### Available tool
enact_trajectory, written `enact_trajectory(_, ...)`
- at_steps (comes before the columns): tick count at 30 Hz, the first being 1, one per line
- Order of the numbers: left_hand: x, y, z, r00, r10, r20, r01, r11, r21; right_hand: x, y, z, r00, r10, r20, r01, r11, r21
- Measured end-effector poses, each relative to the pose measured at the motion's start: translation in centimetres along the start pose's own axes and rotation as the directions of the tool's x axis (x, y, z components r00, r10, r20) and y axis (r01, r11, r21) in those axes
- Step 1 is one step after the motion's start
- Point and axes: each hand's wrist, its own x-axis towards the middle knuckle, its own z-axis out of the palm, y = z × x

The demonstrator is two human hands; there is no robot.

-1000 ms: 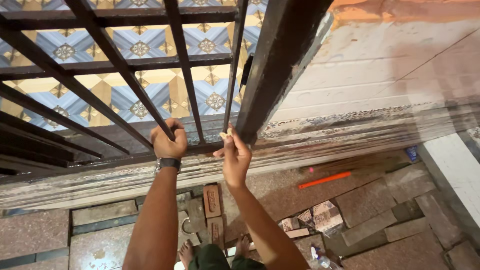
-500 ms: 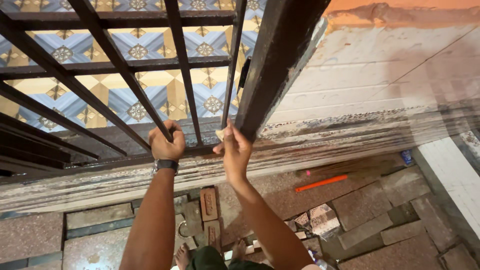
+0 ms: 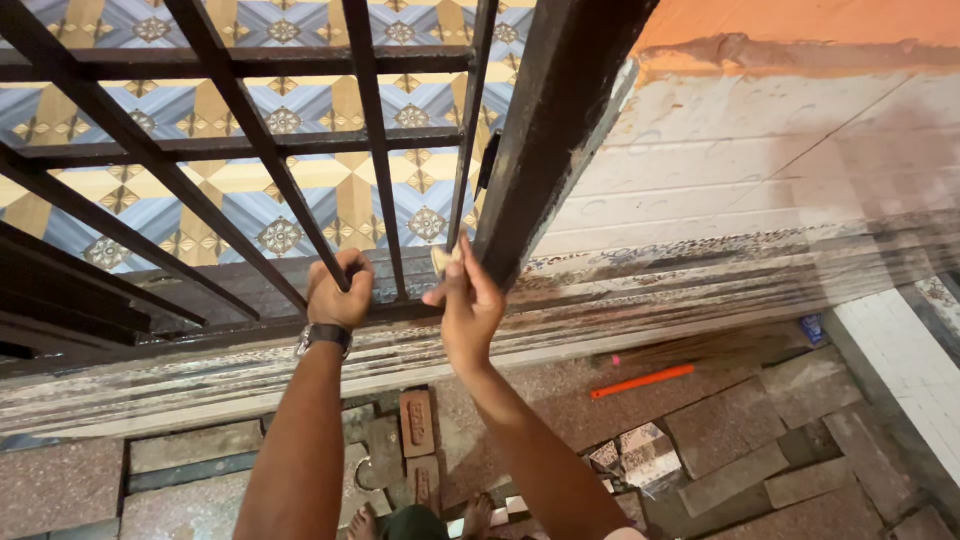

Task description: The person wipes the frame and bars of a metal gate using a piece of cloth.

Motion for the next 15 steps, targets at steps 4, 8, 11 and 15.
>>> enact_trajectory(4, 0.4, 0.3, -0.6, 0.992, -0.022, 0.122, 0.034, 0.995, -0.094, -2.7, 4.2, -2.4, 0.948, 0.316, -0.046, -0.319, 0.944, -0.086)
enact_trajectory(8, 0.6, 0.0, -0.7, 0.986, 0.013, 0.167, 0.011, 0.99, -0.139, -2.8, 3.6, -2.3, 0.886, 0.455, -0.083, -0.459, 0.888, -0.033)
enact_trajectory(11, 0.5, -0.1, -0.9, 0.982, 0.004, 0.191, 0.028, 0.986, -0.165, -0.2, 0.6, -0.6, 0.939, 0.34, -0.048, -0.336, 0.938, 0.083)
enact_trajectory(15, 0.5, -0.1, -0.9, 0.979, 0.002, 0.203, 0.032, 0.986, -0.165, 1.1, -1.9, 0.1, 0.993, 0.115, 0.018, -0.116, 0.977, 0.178)
